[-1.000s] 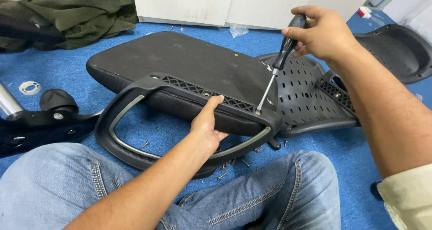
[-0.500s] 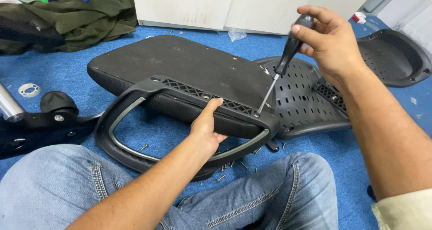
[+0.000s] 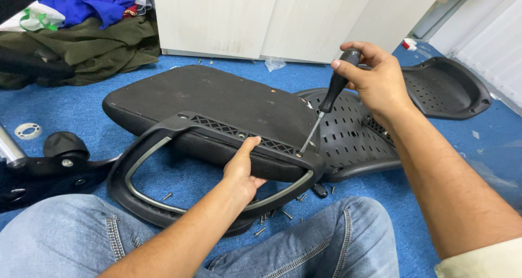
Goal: The person sits on the floor and attaches a black plastic armrest to an overturned office chair base. They align the armrest, insert screws, and tighten them with a screwdriver.
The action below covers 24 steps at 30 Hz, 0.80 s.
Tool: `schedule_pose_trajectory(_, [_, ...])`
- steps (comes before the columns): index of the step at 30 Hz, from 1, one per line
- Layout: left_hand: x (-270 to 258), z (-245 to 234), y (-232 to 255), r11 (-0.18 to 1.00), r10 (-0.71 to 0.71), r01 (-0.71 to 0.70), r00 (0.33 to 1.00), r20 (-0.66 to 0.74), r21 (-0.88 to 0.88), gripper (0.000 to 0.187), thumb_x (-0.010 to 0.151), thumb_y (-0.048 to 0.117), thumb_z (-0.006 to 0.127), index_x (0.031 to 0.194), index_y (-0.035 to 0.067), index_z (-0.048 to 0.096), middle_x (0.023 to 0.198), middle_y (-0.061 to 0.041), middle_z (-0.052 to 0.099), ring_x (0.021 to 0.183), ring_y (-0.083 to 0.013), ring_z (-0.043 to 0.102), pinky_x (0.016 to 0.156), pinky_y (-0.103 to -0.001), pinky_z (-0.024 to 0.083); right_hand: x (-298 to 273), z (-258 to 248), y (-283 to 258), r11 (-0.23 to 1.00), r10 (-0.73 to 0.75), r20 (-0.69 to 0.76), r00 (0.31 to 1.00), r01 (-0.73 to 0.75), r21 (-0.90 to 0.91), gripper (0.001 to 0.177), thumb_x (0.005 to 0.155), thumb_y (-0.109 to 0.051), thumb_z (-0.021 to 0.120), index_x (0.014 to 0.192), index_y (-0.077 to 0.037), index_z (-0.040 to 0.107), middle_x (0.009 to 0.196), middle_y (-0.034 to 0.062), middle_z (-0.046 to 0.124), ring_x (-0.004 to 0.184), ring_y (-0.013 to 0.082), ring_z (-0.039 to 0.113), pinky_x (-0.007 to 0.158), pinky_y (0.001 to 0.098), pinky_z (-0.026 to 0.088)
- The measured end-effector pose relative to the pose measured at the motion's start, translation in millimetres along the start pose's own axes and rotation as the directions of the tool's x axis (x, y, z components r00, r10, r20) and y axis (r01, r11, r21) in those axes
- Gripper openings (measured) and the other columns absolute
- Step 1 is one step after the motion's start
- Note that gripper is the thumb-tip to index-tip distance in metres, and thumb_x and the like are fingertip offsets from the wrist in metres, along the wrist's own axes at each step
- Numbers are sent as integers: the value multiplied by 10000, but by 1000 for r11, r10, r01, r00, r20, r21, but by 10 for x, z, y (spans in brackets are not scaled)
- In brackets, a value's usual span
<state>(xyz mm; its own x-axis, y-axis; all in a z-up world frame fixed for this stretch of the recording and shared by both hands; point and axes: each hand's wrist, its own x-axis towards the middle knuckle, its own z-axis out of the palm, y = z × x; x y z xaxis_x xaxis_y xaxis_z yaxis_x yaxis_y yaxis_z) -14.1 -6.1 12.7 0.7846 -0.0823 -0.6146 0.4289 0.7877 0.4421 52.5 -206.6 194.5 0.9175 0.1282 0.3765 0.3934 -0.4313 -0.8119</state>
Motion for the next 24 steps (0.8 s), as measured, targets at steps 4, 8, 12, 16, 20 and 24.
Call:
schedule_pose_trajectory(4, [-21, 2, 12, 1000, -8, 8, 1000, -12, -8, 551, 792, 287, 775, 1229, -19, 636, 1178, -195, 730, 1064, -317, 748, 958, -494, 605, -35, -28, -37, 991, 55, 16, 998, -56, 118, 435, 924, -57, 643, 1346, -137, 569, 1028, 33, 700, 879, 87, 714, 745, 229, 597])
schedule_pose_trajectory(8, [-44, 7, 24, 1000, -10, 10, 1000, -19, -2, 540, 794, 283, 770, 1224, -17, 640, 1177, -195, 728, 1064, -318, 744, 961, -501, 601, -55, -8, -27, 982, 78, 1, 997, -77, 175, 329, 948, -71, 629, 1276, -74, 640, 1032, 31, 667, 887, 84, 704, 755, 254, 616])
schedule_pose_trajectory(12, [-56, 9, 25, 1000, -9, 8, 1000, -17, -6, 537, 796, 275, 768, 1227, -15, 633, 1185, -197, 728, 1064, -317, 747, 964, -501, 605, -87, 3, 46, 998, 17, -83, 996, -21, -52, 314, 989, -126, 760, 1279, -69, 655, 961, 47, 658, 826, 91, 632, 727, 252, 532])
schedule_pose_trajectory(16, [-54, 13, 26, 1000, -7, 7, 1000, -11, -11, 534, 799, 277, 764, 1227, -14, 635, 1180, -193, 728, 1058, -317, 749, 959, -502, 605, -73, -22, 105, 996, -8, -60, 998, 14, 93, 369, 961, -89, 743, 1313, -52, 640, 1019, 22, 661, 848, 83, 649, 719, 253, 551])
schedule_pose_trajectory(20, [-55, 13, 22, 1000, -6, 6, 1000, -10, -12, 535, 799, 280, 764, 1227, -15, 634, 1181, -192, 728, 1065, -317, 749, 961, -501, 606, -79, -60, 106, 975, 50, -48, 998, -38, 220, 418, 929, -63, 639, 1344, -49, 594, 1081, 49, 711, 886, 101, 715, 739, 244, 587])
schedule_pose_trajectory(24, [-72, 14, 23, 1000, 1, -1, 1000, 1, -4, 543, 800, 285, 762, 1234, -13, 628, 1199, -194, 721, 1081, -317, 743, 969, -501, 601, -122, -41, 72, 965, 86, -55, 995, -69, 255, 355, 943, -76, 646, 1293, -38, 606, 1116, 65, 710, 903, 87, 715, 721, 278, 662])
